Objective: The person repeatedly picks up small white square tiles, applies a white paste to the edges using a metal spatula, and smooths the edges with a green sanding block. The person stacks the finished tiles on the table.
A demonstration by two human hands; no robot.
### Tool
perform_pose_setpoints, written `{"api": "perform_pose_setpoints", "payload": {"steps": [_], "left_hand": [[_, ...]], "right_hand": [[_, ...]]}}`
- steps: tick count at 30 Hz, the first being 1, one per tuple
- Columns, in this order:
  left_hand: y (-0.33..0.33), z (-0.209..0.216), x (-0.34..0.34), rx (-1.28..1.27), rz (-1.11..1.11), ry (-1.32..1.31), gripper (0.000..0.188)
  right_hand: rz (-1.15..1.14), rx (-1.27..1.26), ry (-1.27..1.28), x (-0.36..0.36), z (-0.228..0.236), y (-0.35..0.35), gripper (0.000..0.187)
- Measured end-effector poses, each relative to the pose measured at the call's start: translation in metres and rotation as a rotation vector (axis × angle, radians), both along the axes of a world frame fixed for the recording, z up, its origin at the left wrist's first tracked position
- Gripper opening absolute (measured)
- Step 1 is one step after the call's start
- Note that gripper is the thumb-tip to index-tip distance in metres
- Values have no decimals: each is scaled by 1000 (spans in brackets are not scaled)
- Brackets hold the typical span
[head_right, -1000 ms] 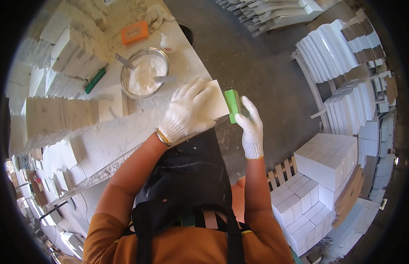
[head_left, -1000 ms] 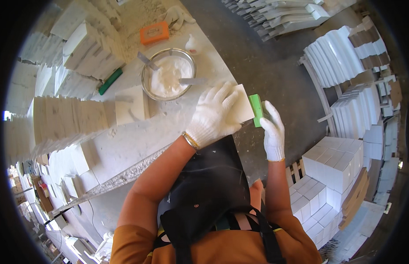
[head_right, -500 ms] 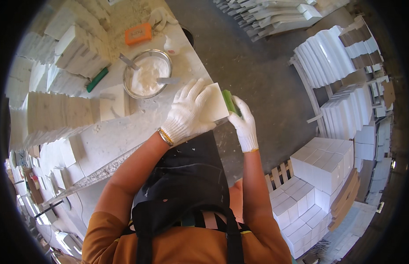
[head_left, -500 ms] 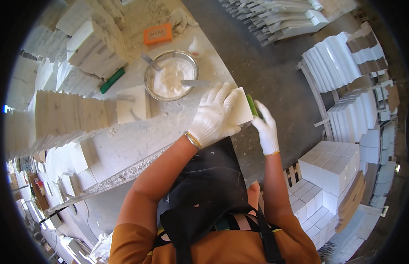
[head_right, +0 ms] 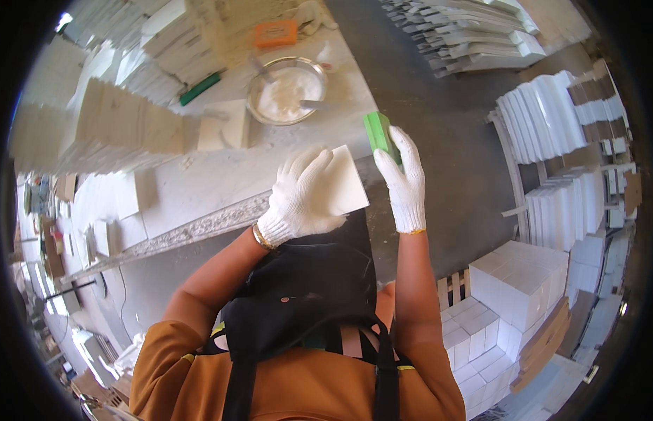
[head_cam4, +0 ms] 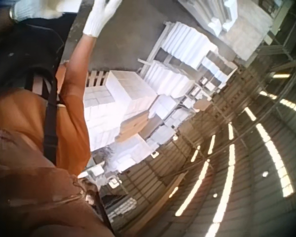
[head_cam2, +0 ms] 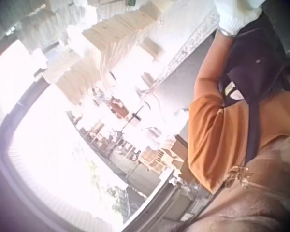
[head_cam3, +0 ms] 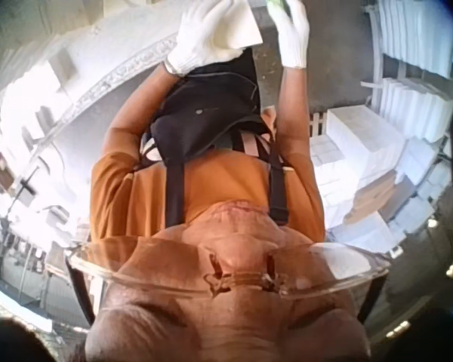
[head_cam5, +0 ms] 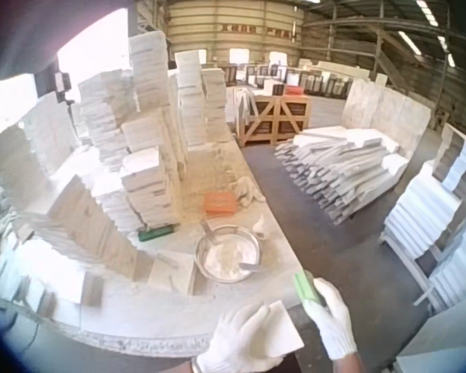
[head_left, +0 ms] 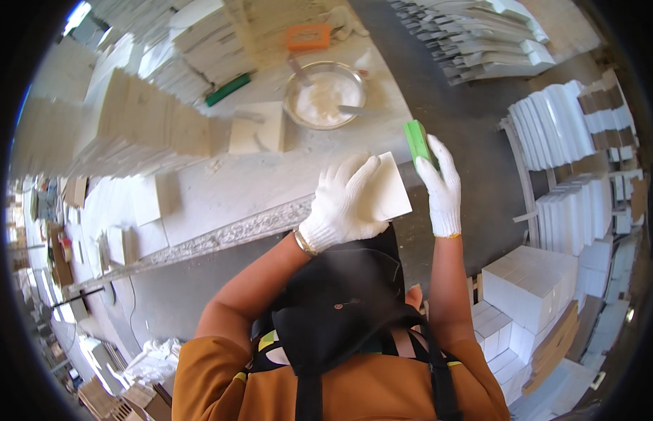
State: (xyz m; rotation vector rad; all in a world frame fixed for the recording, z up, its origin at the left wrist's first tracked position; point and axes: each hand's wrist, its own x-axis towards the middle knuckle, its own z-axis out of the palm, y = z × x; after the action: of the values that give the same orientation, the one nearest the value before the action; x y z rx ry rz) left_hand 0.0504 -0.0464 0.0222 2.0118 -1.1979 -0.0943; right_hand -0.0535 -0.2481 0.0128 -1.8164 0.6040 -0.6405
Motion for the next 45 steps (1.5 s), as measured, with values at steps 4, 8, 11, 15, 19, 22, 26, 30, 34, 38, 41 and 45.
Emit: {"api": "perform_pose_setpoints", "payload": {"steps": [4,8,11,15,19,22,26,30,34,38,41,45], "left_hand": [[33,2,-7,-100,67,-21,104],[50,4,-9,-187,105,-114,103],[55,5,-9,-230,123,-154,100],[60,9,-10,-251,84,-203,100],[66,9,-10,-295,94,-286,97],[80,10,-8,-268,149,-262,97],[106,42,12,-318,239,-274,99],[145,99,49,-304,378,-371,100],[174,171,100,-234,583,-597,97],[189,223,153,26,816,-520,91],[196,234,180,156,879,-439,89],[214,227,200,170,871,-306,88]], "right_hand": [[66,-299,77,19,2,11,47],[139,-271,118,16,17,28,49],[155,-170,71,4,37,49,48],[330,130,89,-12,51,83,50],[435,399,149,-21,45,98,42],[481,330,292,-31,53,102,38],[395,405,338,-47,41,104,38],[396,453,263,-56,18,105,43],[417,488,220,-49,15,115,43],[392,489,194,-53,11,119,41],[356,500,203,-62,8,115,42],[315,536,226,-73,-4,108,42]]}}
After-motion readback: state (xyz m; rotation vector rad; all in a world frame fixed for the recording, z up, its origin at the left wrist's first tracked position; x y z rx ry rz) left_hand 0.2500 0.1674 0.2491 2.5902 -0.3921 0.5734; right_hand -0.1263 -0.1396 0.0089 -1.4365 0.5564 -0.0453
